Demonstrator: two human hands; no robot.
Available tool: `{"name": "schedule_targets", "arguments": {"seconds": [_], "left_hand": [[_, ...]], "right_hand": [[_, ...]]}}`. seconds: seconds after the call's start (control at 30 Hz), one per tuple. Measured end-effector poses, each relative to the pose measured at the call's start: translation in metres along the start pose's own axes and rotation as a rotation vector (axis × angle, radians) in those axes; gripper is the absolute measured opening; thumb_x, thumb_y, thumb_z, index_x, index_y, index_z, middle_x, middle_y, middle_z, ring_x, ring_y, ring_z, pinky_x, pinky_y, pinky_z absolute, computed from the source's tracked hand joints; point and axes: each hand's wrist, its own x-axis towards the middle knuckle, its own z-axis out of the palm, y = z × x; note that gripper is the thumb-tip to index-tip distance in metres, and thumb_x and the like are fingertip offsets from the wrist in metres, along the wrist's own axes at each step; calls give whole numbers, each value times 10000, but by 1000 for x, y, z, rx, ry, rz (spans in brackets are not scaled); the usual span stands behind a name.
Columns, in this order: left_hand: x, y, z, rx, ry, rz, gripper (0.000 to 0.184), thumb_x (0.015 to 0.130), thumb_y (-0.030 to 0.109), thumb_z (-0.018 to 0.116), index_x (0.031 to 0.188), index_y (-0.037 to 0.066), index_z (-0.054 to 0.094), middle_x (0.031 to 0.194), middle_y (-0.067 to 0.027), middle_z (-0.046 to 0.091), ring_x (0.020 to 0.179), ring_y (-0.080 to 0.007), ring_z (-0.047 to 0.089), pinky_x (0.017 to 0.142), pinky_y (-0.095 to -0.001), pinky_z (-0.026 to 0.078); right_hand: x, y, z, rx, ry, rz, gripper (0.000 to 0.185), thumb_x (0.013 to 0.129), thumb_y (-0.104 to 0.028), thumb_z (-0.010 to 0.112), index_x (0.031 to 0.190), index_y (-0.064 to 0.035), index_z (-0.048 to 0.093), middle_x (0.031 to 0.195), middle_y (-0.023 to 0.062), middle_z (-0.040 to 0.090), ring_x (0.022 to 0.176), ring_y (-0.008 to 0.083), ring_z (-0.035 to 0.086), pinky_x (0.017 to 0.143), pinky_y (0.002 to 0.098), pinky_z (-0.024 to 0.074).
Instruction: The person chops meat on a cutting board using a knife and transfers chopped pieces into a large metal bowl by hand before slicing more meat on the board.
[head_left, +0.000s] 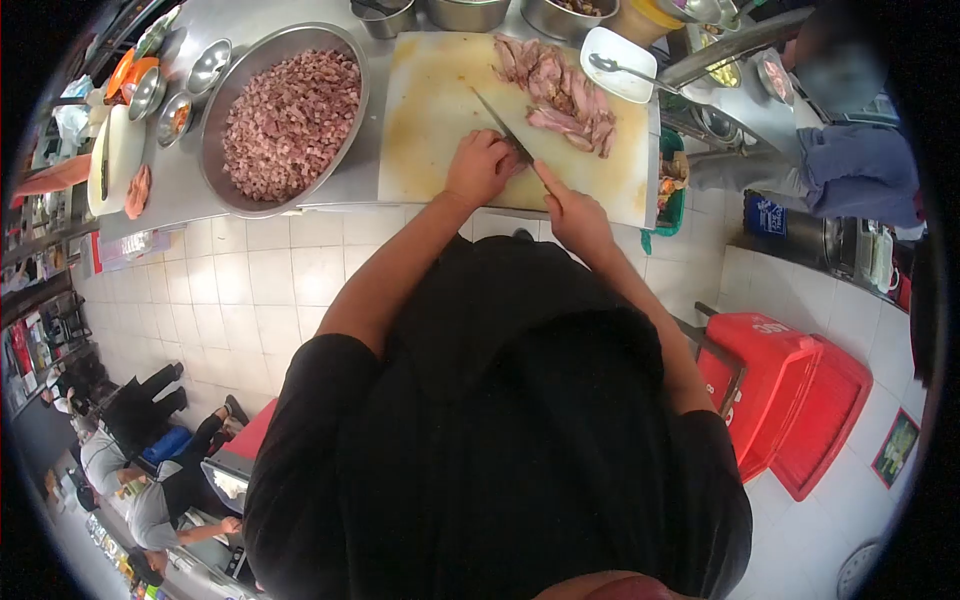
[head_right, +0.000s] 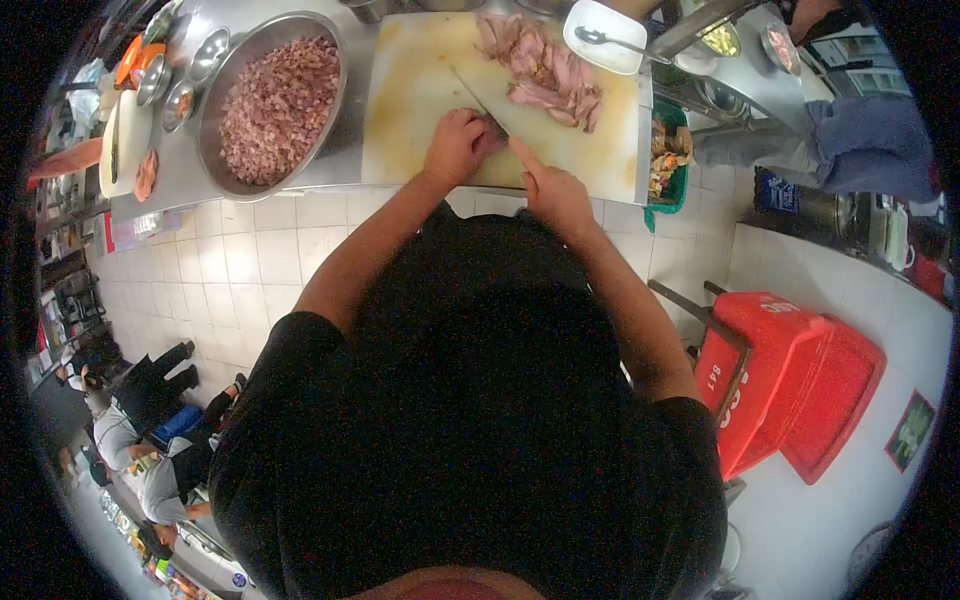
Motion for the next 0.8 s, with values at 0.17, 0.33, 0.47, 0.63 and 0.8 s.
{"name": "schedule_targets", "arguments": {"seconds": [0.17, 0.33, 0.47, 0.63, 0.8], "left_hand": [[-4, 3, 0, -27, 10, -18, 120, 832, 107, 748, 941, 72, 713, 1039, -131, 656, 996, -381, 609, 909, -496, 506], [-5, -1, 2, 1, -7, -20, 128, 827, 101, 746, 950, 79, 716, 1062, -131, 657, 1026, -381, 607, 933, -492, 501], [-6, -2, 6, -1, 13, -45, 152, 818, 111, 762, 959, 78, 717, 1073, -125, 663, 1034, -378, 610, 934, -491, 502], [-6, -5, 4, -33, 18, -44, 162, 829, 131, 785, 968, 80, 719, 1057, -125, 668, 1020, -379, 613, 906, -485, 514], [-10, -2, 5, -58, 104, -20, 131, 817, 89, 761, 936, 81, 706, 1027, -118, 650, 987, -366, 613, 885, -487, 513]], "right_hand": [[-15, -19, -31, -37, -51, 16, 643, 1037, -255, 579, 1630, -375, 362, 795, 238, 698, 755, 450, 702, 712, 577, 558], [-27, -35, -47, -118, -176, 87, 623, 1046, -259, 566, 1627, -371, 369, 809, 250, 707, 765, 456, 704, 717, 588, 552], [-7, -14, -6, -21, -93, 77, 614, 1043, -259, 564, 1620, -369, 384, 828, 264, 711, 780, 466, 704, 731, 591, 550], [8, -28, -23, 1, -46, 48, 610, 1037, -257, 569, 1613, -364, 398, 841, 268, 713, 799, 467, 706, 757, 587, 553], [-22, -37, -47, -57, -154, 66, 642, 1034, -245, 573, 1629, -366, 361, 859, 260, 723, 818, 467, 712, 771, 586, 555]]}}
